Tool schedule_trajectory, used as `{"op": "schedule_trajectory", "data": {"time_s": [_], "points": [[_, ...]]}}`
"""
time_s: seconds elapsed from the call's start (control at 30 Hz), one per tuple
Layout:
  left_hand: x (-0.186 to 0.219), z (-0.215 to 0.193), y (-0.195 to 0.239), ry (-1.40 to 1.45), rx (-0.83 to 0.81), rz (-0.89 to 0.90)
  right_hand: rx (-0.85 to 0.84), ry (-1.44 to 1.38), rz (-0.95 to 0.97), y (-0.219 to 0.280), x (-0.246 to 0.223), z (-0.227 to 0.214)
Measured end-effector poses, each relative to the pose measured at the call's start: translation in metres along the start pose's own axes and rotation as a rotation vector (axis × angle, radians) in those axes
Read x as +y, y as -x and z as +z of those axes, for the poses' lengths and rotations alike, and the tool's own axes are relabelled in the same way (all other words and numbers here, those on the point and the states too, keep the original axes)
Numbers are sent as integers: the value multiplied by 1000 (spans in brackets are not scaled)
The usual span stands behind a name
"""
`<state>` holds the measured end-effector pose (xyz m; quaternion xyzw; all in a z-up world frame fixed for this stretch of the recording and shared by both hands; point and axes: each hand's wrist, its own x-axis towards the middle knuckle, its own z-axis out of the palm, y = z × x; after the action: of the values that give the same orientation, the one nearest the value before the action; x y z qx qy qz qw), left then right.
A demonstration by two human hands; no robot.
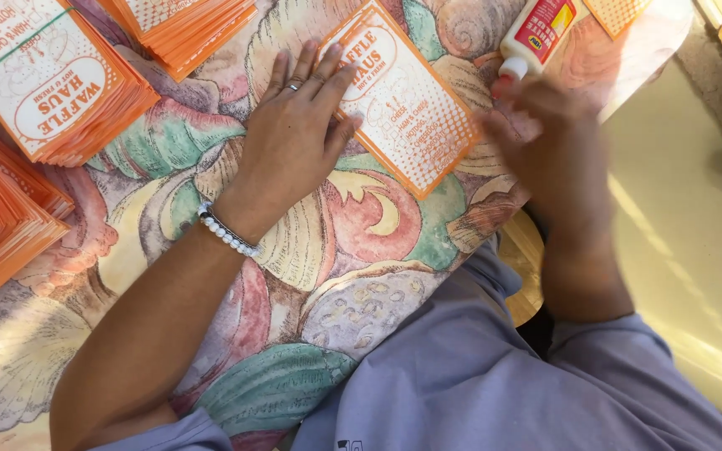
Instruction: Applying glue to paper bags and folding them to assemble or seal them.
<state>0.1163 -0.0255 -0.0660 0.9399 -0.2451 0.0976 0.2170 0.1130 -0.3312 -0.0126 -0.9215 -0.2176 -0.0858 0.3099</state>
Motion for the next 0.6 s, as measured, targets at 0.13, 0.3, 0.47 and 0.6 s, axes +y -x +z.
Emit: {"op": "schedule_trajectory", "data": {"time_s": [0.13,0.3,0.47,0.6], "points": [[2,-7,2,119,-133,119,-82,314,44,28,-17,38],[7,-1,6,57,-151,255,19,191,179,26,2,43],[4,7,6,66,-126,239,58,-118,237,23,2,33],[5,4,5,64,-136,225,309,36,-25,3,70,8]]}}
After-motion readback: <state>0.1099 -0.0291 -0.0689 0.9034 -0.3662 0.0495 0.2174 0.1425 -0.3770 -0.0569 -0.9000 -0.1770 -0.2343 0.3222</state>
